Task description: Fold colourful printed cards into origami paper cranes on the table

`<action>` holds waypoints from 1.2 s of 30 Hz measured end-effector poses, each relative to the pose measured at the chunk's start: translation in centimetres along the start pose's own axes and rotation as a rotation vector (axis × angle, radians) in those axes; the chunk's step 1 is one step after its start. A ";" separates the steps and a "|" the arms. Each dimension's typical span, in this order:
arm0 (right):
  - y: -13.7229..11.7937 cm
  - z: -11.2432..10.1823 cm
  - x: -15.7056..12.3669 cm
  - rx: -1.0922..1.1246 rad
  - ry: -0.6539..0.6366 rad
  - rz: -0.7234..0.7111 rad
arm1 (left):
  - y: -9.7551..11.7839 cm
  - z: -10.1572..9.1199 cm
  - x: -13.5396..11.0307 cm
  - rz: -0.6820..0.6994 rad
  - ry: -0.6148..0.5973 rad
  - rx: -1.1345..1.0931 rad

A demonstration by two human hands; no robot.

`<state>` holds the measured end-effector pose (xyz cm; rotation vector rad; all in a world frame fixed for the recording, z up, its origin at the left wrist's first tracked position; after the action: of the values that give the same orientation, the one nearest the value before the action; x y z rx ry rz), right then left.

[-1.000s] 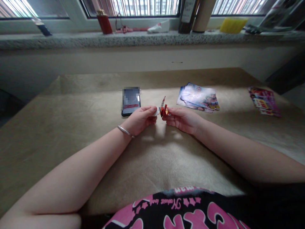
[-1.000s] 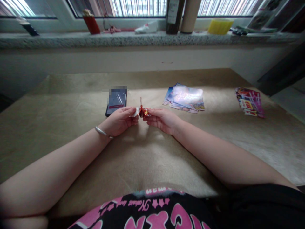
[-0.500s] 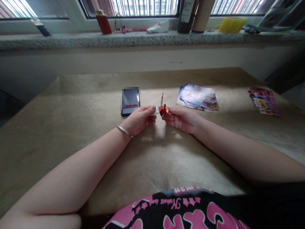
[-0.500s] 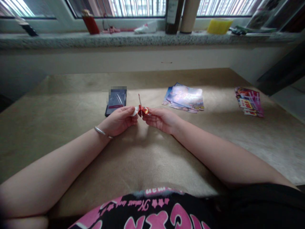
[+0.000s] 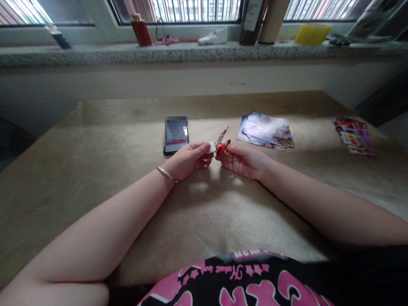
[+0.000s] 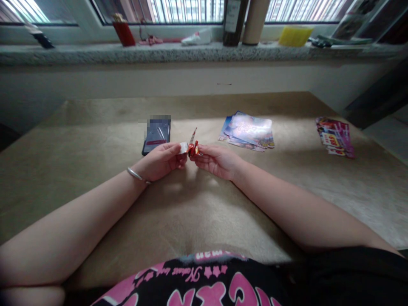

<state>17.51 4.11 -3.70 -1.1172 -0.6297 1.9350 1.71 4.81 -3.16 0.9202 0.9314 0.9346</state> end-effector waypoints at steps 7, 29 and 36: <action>-0.1 -0.2 0.1 -0.067 0.003 -0.076 | 0.0 0.0 0.0 0.007 0.107 0.089; 0.1 0.1 -0.6 0.077 0.033 -0.030 | 0.0 0.3 -0.1 -0.087 0.013 -0.100; 0.1 0.2 -0.6 0.106 0.011 -0.033 | 0.1 0.4 -0.2 -0.096 0.012 -0.108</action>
<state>17.47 3.53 -3.45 -1.0442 -0.5306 1.9097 1.99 4.54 -2.90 0.7722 0.9189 0.9003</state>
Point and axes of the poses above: each hand's wrist, its own x-axis towards the middle knuckle, its own z-axis out of the palm, y = z × x, the point moved 3 cm from there along x, towards the middle knuckle, and after that the axes turned 14 degrees about y, right-handed, at the moved point
